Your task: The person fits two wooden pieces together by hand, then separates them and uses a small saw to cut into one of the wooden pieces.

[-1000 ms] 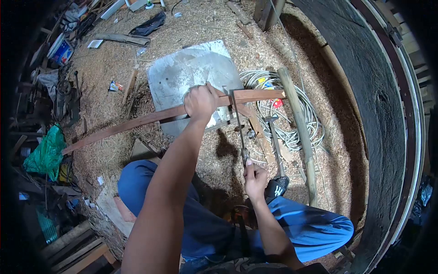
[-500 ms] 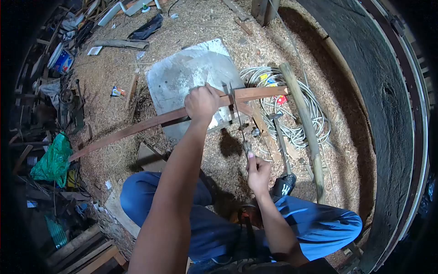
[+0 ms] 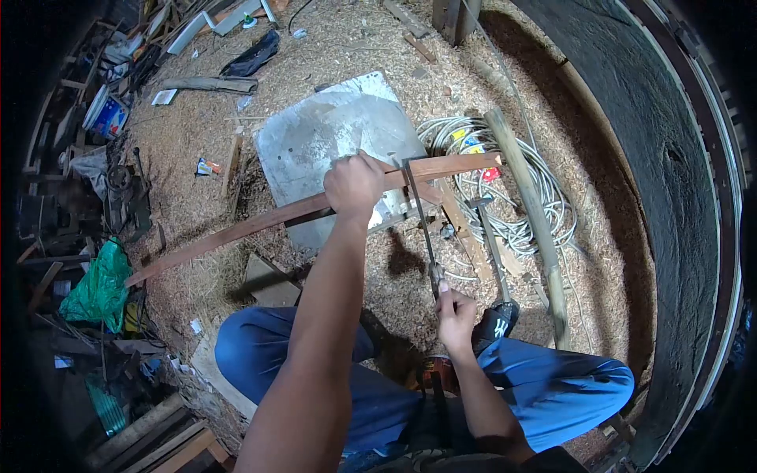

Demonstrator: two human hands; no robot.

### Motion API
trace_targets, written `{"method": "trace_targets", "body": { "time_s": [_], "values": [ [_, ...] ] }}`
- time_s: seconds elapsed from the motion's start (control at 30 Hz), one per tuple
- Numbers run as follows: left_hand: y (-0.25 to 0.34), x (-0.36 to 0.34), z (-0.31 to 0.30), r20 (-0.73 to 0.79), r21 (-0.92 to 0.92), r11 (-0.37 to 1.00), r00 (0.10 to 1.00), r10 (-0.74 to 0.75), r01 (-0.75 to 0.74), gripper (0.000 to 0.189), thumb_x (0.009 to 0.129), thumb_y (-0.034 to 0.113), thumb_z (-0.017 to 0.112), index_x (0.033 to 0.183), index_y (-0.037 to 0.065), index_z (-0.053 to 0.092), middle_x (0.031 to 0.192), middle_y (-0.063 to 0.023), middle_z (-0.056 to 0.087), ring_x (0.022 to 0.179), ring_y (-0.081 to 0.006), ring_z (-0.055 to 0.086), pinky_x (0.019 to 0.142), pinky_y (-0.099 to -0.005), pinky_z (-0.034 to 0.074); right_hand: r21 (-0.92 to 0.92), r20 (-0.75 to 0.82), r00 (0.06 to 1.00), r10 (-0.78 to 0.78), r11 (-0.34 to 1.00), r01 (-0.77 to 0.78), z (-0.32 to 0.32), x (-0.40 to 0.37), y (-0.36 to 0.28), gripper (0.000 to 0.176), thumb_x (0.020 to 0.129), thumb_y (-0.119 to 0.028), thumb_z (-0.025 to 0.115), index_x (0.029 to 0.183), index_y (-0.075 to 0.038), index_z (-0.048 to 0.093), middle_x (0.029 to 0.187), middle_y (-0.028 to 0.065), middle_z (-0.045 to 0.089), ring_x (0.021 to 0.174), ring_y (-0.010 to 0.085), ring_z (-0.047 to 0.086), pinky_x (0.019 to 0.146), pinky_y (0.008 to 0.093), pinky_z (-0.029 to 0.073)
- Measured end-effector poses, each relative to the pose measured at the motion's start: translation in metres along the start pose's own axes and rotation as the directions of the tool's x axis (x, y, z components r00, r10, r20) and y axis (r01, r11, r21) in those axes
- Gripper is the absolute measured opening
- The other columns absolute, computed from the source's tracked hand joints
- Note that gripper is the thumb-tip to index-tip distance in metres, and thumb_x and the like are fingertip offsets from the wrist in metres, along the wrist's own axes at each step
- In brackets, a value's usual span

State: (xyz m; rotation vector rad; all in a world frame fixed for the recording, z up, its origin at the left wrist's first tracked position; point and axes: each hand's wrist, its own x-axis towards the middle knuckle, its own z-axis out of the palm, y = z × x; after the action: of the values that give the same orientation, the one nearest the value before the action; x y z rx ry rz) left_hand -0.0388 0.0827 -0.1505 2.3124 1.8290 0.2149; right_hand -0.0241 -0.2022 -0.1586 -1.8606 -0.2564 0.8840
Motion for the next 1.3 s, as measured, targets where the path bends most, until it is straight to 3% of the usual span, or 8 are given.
{"method": "trace_targets", "body": {
  "time_s": [0.13, 0.23, 0.47, 0.53, 0.73, 0.87, 1.03, 1.3],
  "values": [
    [0.002, -0.003, 0.001, 0.001, -0.004, 1.000, 1.000, -0.002, 0.002, 0.043, 0.094, 0.025, 0.047, 0.073, -0.001, 0.074, 0.081, -0.0232, 0.071, 0.078, -0.0370, 0.071, 0.077, -0.0444, 0.057, -0.137, -0.021, 0.995, -0.099, 0.986, 0.095, 0.004, 0.014, -0.010, 0.053, 0.100, -0.031, 0.060, 0.058, 0.001, 0.058, 0.048, 0.0037, 0.050, 0.046, 0.0115, 0.044, 0.048, 0.0334, 0.035],
    [0.000, -0.003, 0.004, -0.046, -0.003, 1.000, 0.999, 0.016, -0.016, 0.042, 0.093, 0.025, 0.047, 0.073, 0.000, 0.074, 0.079, -0.0228, 0.071, 0.077, -0.0374, 0.071, 0.076, -0.0448, 0.056, -0.040, -0.027, 0.992, -0.120, 0.992, 0.119, 0.011, 0.021, -0.019, 0.057, 0.101, -0.033, 0.055, 0.054, -0.002, 0.054, 0.048, -0.0009, 0.045, 0.045, 0.0085, 0.038, 0.046, 0.0309, 0.028],
    [-0.001, -0.003, 0.007, -0.051, -0.016, 0.999, 0.998, 0.041, -0.041, 0.041, 0.093, 0.024, 0.048, 0.072, 0.000, 0.074, 0.079, -0.0221, 0.071, 0.074, -0.0368, 0.070, 0.076, -0.0457, 0.055, -0.119, -0.022, 0.996, -0.085, 0.989, 0.082, 0.004, 0.013, -0.008, 0.051, 0.099, -0.029, 0.060, 0.059, 0.002, 0.057, 0.050, 0.0041, 0.050, 0.049, 0.0114, 0.043, 0.049, 0.0342, 0.034],
    [0.002, -0.003, 0.000, -0.018, -0.029, 1.000, 1.000, 0.007, -0.008, 0.041, 0.093, 0.023, 0.048, 0.072, -0.001, 0.074, 0.080, -0.0220, 0.071, 0.076, -0.0365, 0.070, 0.076, -0.0455, 0.055, -0.110, -0.039, 0.985, -0.169, 0.980, 0.164, 0.010, 0.021, -0.012, 0.051, 0.100, -0.029, 0.059, 0.060, 0.003, 0.057, 0.049, 0.0041, 0.048, 0.049, 0.0109, 0.042, 0.049, 0.0344, 0.033],
    [-0.001, -0.001, 0.004, -0.073, -0.024, 0.998, 0.996, 0.059, -0.061, 0.041, 0.093, 0.023, 0.047, 0.072, -0.002, 0.073, 0.079, -0.0227, 0.071, 0.077, -0.0370, 0.070, 0.077, -0.0459, 0.055, -0.069, -0.031, 0.999, -0.044, 0.997, 0.042, -0.002, -0.006, -0.003, 0.054, 0.102, -0.029, 0.055, 0.055, -0.002, 0.056, 0.049, -0.0012, 0.048, 0.046, 0.0070, 0.039, 0.046, 0.0305, 0.028],
    [-0.001, -0.003, 0.005, -0.047, -0.028, 0.999, 0.998, 0.030, -0.032, 0.042, 0.093, 0.023, 0.047, 0.072, -0.002, 0.073, 0.080, -0.0229, 0.071, 0.077, -0.0370, 0.070, 0.078, -0.0457, 0.054, -0.106, -0.027, 0.989, -0.146, 0.984, 0.143, 0.013, 0.027, -0.018, 0.052, 0.100, -0.027, 0.059, 0.058, 0.002, 0.052, 0.049, 0.0005, 0.043, 0.049, 0.0094, 0.037, 0.047, 0.0341, 0.028],
    [-0.001, -0.001, 0.003, -0.035, -0.022, 0.999, 0.998, 0.043, -0.044, 0.042, 0.093, 0.024, 0.047, 0.072, -0.001, 0.073, 0.080, -0.0233, 0.071, 0.076, -0.0376, 0.070, 0.076, -0.0458, 0.055, -0.032, -0.021, 0.998, -0.060, 0.998, 0.059, -0.001, -0.003, 0.002, 0.052, 0.100, -0.026, 0.059, 0.056, 0.001, 0.052, 0.047, 0.0004, 0.043, 0.046, 0.0094, 0.037, 0.045, 0.0342, 0.029],
    [-0.001, -0.003, 0.005, -0.051, -0.007, 0.999, 0.998, 0.047, -0.047, 0.042, 0.093, 0.025, 0.047, 0.073, -0.001, 0.074, 0.078, -0.0231, 0.071, 0.074, -0.0371, 0.070, 0.075, -0.0452, 0.056, -0.097, -0.033, 0.982, -0.184, 0.979, 0.180, 0.012, 0.023, -0.016, 0.057, 0.101, -0.034, 0.055, 0.056, 0.000, 0.056, 0.047, 0.0007, 0.046, 0.044, 0.0093, 0.041, 0.046, 0.0319, 0.030]
  ]
}}
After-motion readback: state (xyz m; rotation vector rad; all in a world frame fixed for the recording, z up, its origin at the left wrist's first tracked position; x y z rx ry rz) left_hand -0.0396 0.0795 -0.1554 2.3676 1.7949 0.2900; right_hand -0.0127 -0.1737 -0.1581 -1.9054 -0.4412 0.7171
